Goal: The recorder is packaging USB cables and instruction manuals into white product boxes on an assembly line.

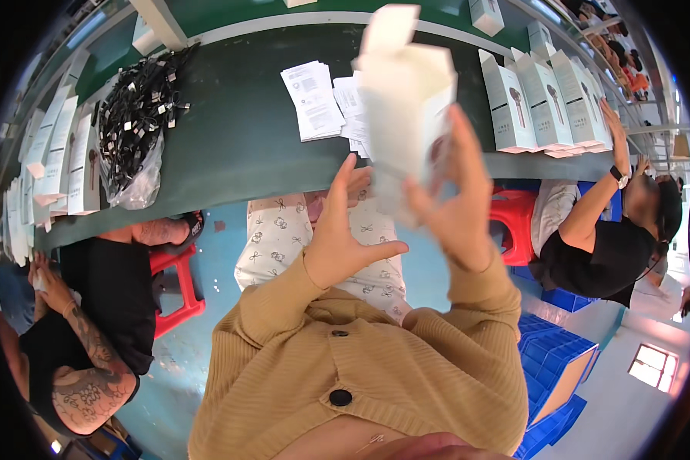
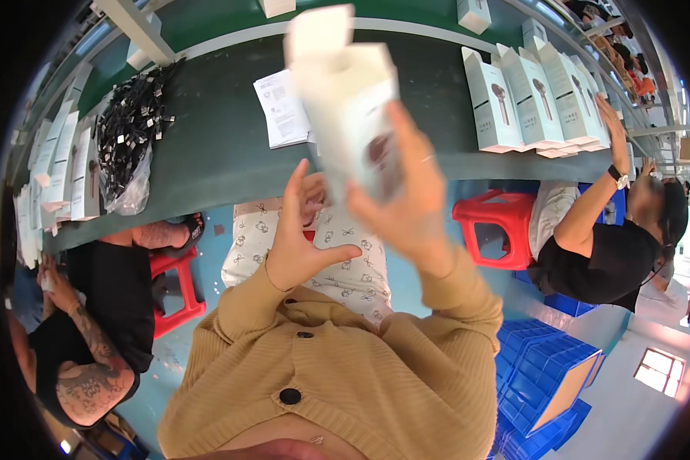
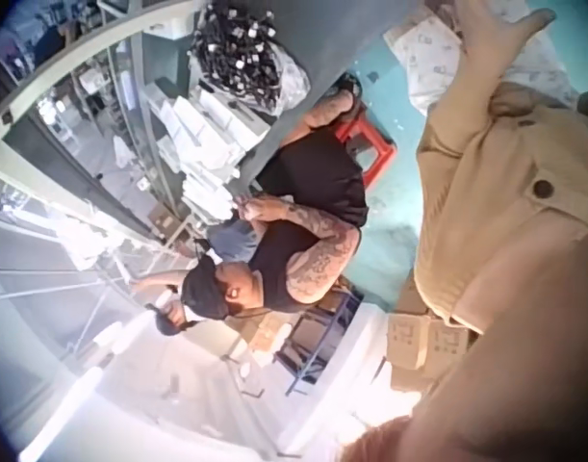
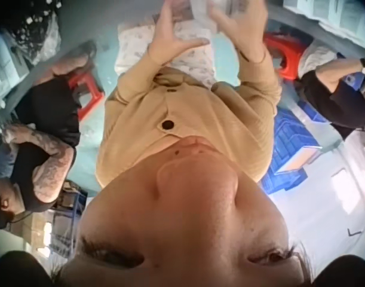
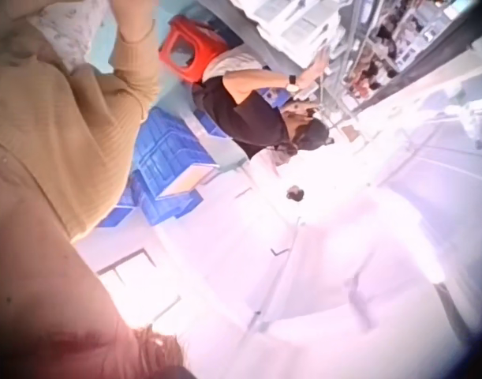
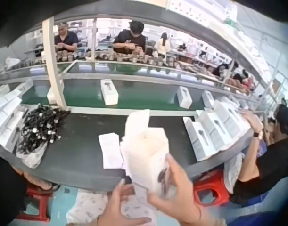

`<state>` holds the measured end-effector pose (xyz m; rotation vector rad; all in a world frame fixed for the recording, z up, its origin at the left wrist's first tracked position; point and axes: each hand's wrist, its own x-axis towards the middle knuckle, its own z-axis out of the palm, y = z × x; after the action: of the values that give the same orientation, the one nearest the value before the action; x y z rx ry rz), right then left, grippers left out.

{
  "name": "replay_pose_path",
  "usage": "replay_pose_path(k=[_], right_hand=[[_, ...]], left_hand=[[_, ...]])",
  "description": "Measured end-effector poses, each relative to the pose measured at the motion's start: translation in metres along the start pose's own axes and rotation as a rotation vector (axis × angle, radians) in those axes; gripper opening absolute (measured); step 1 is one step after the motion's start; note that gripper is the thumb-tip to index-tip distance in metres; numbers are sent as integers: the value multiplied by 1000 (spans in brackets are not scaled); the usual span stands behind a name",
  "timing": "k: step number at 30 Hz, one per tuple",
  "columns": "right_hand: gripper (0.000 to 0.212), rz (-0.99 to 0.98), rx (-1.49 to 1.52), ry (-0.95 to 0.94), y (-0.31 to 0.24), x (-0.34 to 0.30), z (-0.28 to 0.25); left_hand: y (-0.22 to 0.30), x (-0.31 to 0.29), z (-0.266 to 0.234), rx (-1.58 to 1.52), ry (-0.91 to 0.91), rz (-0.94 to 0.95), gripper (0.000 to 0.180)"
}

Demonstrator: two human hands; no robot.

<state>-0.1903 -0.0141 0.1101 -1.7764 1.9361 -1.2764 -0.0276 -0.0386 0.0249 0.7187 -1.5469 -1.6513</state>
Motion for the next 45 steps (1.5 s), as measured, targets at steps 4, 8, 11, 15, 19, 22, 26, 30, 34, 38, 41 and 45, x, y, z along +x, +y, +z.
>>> replay_pose_path(k=[4,8,11,15,19,22,26,30,34,38,41,45], right_hand=[[62,2,-407,97,50,51,-44],[53,-28,-1000,4,161,62,-90],[51,-19,-1084,-53,148,70,-86],[51,-391,-593,-220,59,124,-14],[53,-644,-240,-494,-4,179,104],[63,-743,-72,-586,-24,213,212],[78,-685,-24,-535,-36,232,323],[78,-613,-53,-648,-20,234,346],[55,-750,-74,-753,-16,221,293],[60,-739,-256,-828,10,204,244],[70,-643,-251,-873,10,196,226],[86,-527,42,-746,-2,192,227]], left_hand=[[9,-2,-39,150,101,-15,97],[-9,-3,-116,139,457,23,63],[10,-3,-212,593,799,263,46],[37,26,-348,1089,865,260,61],[14,89,-427,1277,762,78,56],[4,125,-426,1469,709,-50,46],[0,131,-420,1270,705,-99,42],[16,127,-405,1041,679,-147,35],[25,121,-416,833,733,-105,29],[45,131,-409,501,830,-106,26],[83,132,-385,5,724,-80,12],[108,136,-372,-378,495,-64,8]])
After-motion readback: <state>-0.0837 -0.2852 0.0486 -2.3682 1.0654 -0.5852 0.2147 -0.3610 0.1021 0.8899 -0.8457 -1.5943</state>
